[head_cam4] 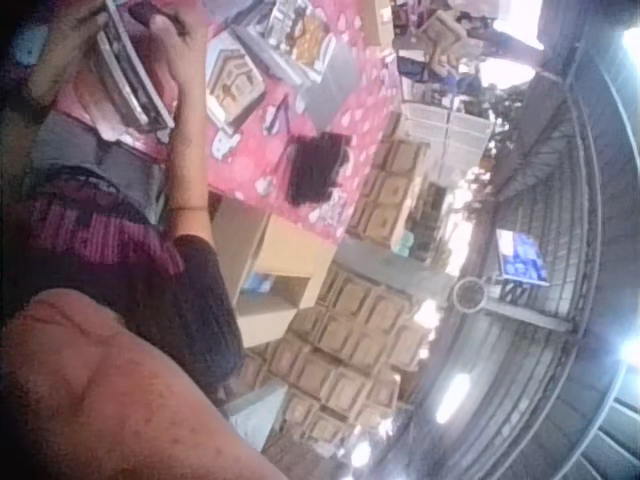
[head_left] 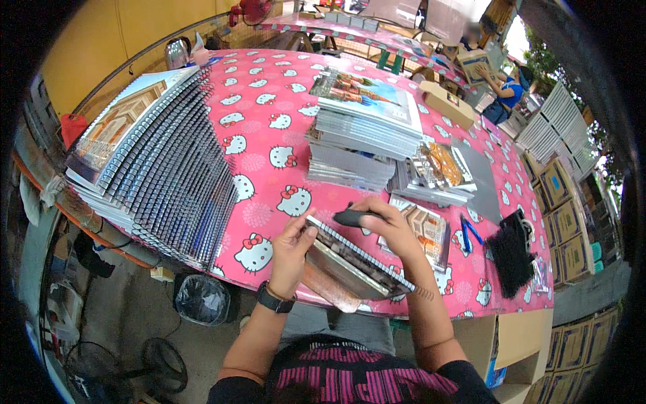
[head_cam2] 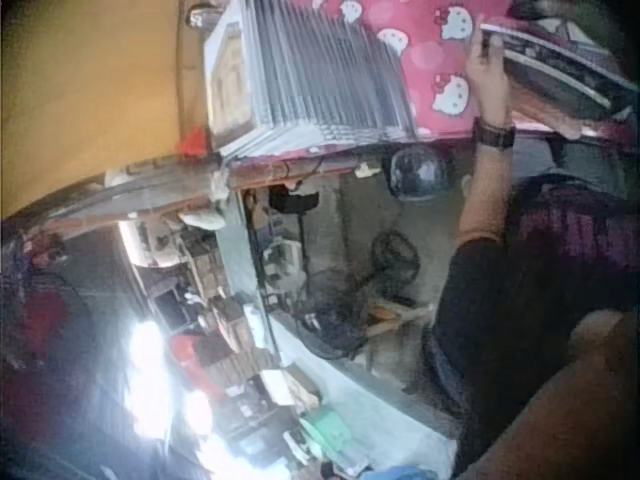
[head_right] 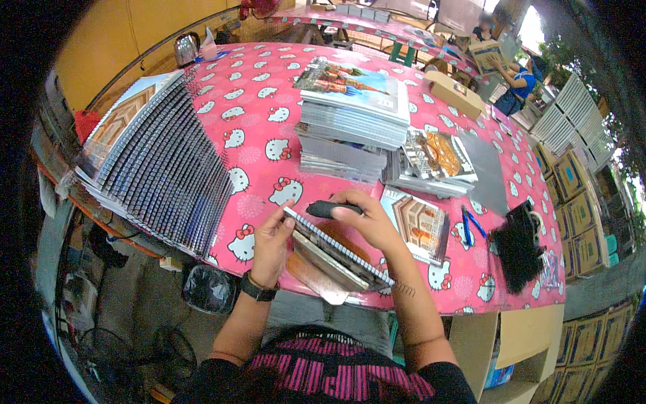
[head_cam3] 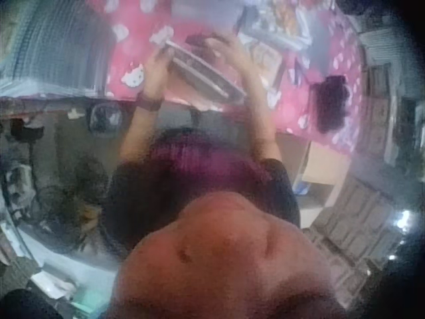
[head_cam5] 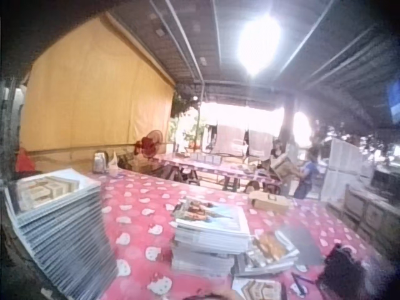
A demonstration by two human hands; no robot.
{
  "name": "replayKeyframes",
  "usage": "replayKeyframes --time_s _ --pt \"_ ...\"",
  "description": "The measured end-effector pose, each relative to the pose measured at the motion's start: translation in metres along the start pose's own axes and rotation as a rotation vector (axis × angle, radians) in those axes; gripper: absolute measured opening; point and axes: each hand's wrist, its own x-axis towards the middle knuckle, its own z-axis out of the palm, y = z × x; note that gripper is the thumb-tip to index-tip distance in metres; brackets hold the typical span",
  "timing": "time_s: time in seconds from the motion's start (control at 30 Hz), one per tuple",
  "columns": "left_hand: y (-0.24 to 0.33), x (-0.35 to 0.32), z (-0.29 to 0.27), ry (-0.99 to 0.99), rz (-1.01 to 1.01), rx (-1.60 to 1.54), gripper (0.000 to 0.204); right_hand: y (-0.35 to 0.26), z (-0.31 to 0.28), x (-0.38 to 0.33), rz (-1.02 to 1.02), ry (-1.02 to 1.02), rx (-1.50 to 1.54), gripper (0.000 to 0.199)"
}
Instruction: The person threads a plastic spiral through the punched holes of a notebook, twists the ends of the spiral to secure it, and then stacks the finished notebook onto a pile.
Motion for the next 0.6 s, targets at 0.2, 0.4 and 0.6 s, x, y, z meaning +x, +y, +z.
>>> replayKeyframes --time_s 0.2,0.4,0.6 --pt "0.002 -0.004 -0.001 -0.031 -0.029 0.001 0.036 0.017 0.001 0.000 0.048 0.014 -0.425 0.042" --pt "0.020 0.008 0.016 -0.226 0.087 0.156 0.025 0.003 -0.050 -0.062 0.027 0.352 -0.709 0.037" --pt "0.050 -0.006 0.065 -0.340 0.201 0.302 0.024 -0.092 -0.002 -0.075 -0.166 0.223 -0.448 0.036"
